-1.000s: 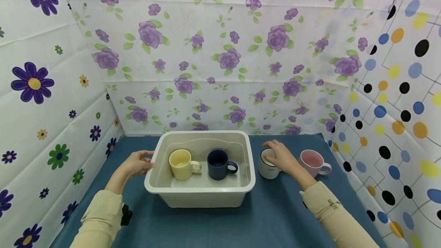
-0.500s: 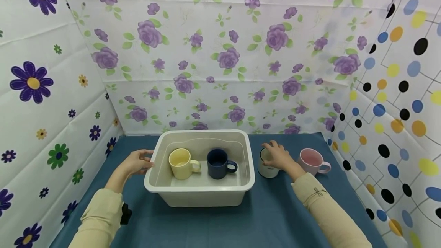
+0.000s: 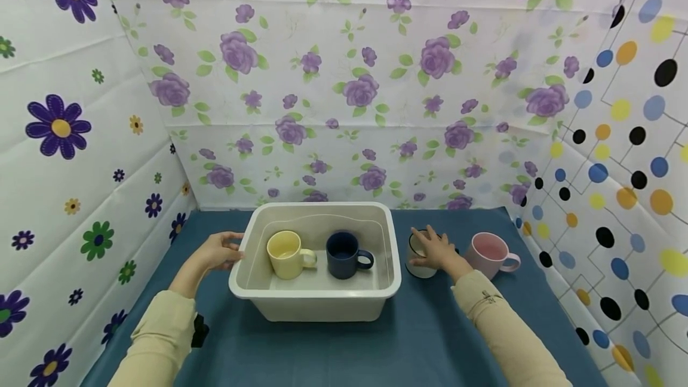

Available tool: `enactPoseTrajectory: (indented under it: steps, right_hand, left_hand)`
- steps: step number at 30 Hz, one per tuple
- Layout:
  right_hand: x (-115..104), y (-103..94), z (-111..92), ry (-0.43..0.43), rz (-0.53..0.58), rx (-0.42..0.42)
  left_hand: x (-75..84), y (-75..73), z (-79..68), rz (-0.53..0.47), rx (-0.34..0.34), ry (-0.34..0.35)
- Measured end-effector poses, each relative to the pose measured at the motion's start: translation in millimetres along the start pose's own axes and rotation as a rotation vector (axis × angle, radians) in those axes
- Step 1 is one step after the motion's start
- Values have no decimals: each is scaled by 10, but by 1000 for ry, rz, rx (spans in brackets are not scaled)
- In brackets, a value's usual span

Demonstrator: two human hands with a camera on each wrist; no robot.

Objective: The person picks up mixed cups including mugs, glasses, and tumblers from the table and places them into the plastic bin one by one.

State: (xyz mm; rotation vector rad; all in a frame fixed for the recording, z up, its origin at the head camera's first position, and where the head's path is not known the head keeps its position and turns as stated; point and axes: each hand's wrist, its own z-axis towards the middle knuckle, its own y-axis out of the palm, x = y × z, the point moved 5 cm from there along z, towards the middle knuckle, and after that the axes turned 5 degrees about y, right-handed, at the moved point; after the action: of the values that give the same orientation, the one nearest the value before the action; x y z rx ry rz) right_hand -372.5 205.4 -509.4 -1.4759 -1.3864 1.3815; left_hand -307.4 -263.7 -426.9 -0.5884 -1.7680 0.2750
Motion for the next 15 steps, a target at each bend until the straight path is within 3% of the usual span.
enactPoseTrajectory:
  steps: [7,15]
  right_hand:
    - [12,19,73,-15,35,3]
    - [-14,5,160,58,82,-18]
  left_hand:
    - [-4,-6,-5,5,4,-7]
    - [9,-16,11,20,11,1]
